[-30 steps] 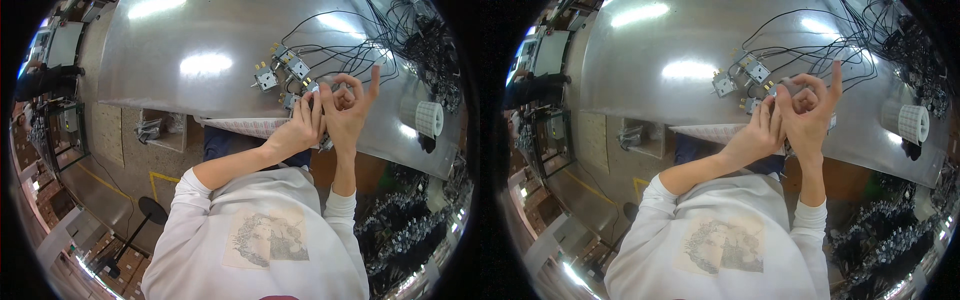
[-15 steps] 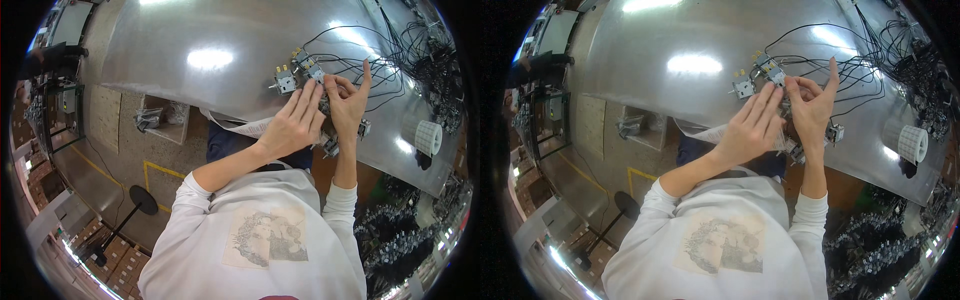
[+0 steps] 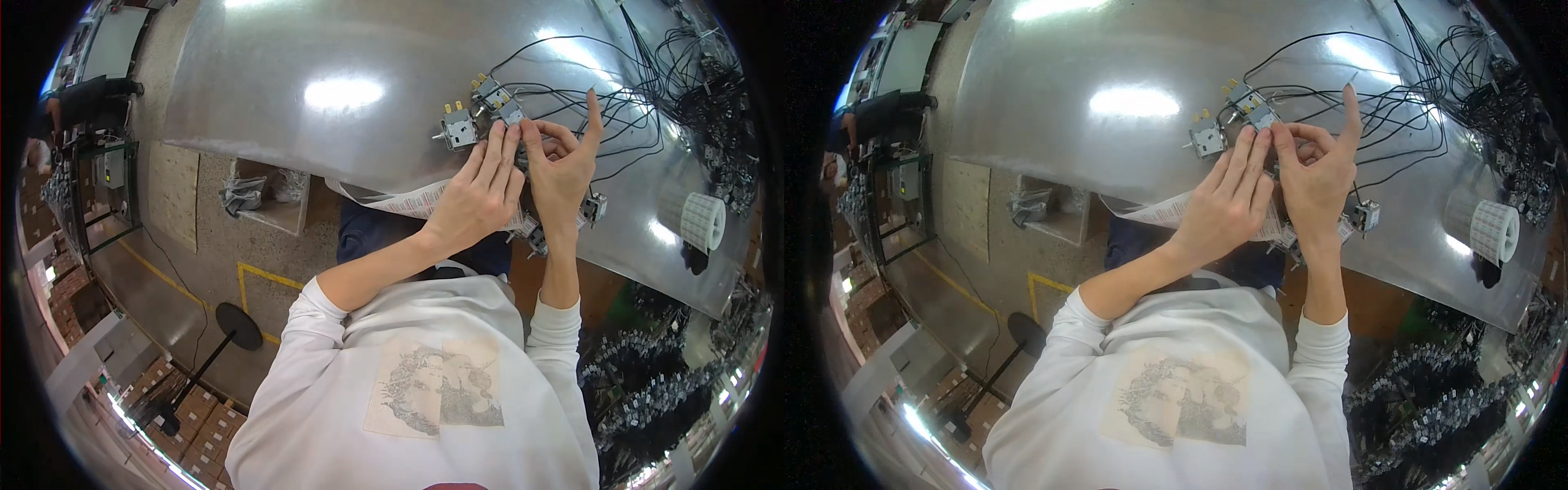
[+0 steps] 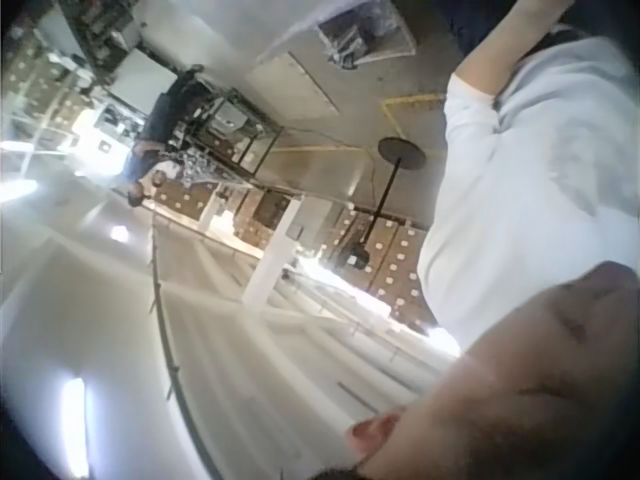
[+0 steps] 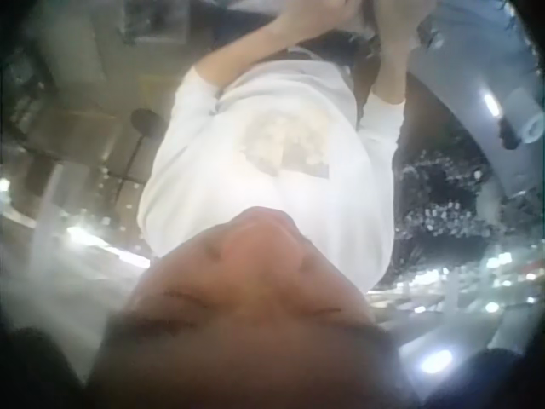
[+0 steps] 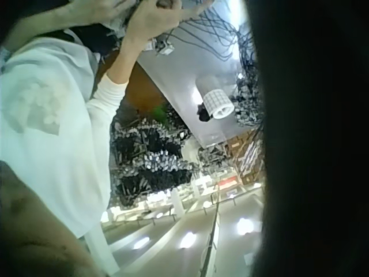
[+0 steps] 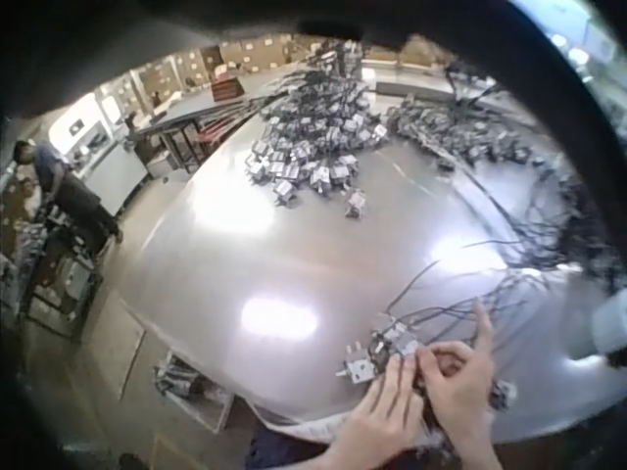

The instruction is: Assembling electronic components by connecting wires to modules on a workbench.

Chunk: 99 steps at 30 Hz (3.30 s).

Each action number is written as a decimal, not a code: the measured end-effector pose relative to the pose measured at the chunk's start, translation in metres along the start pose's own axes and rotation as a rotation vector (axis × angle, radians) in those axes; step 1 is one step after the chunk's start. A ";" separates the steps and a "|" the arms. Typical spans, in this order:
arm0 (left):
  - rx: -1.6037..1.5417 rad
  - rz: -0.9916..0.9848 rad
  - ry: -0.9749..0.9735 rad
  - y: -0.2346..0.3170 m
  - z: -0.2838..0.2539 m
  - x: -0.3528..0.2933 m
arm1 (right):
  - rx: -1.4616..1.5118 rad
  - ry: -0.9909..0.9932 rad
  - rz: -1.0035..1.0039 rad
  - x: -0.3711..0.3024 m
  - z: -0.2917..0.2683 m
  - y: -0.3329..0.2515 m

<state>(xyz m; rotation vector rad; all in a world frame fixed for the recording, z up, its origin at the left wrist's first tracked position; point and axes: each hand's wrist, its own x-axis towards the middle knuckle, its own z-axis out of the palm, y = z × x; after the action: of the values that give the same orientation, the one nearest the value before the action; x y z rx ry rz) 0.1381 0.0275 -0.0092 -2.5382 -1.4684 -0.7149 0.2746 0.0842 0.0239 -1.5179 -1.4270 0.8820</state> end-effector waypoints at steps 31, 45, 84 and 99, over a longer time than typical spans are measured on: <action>-0.143 0.215 -0.125 -0.013 -0.027 -0.052 | -0.576 -0.260 -0.254 -0.037 -0.039 -0.013; -0.142 0.224 -0.088 -0.007 -0.024 -0.053 | -0.750 -0.427 -0.235 -0.030 -0.044 -0.038; 0.098 0.308 -0.171 0.001 -0.021 -0.036 | -0.396 -0.244 -0.320 -0.014 -0.036 -0.045; -0.292 0.138 -0.112 -0.009 -0.022 -0.051 | -0.169 -0.150 -0.125 -0.019 0.032 -0.024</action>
<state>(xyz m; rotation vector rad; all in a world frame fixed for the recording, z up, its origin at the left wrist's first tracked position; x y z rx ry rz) 0.1017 -0.0152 -0.0141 -2.9069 -1.2850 -0.8319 0.2338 0.0687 0.0328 -1.4915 -1.7234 0.8303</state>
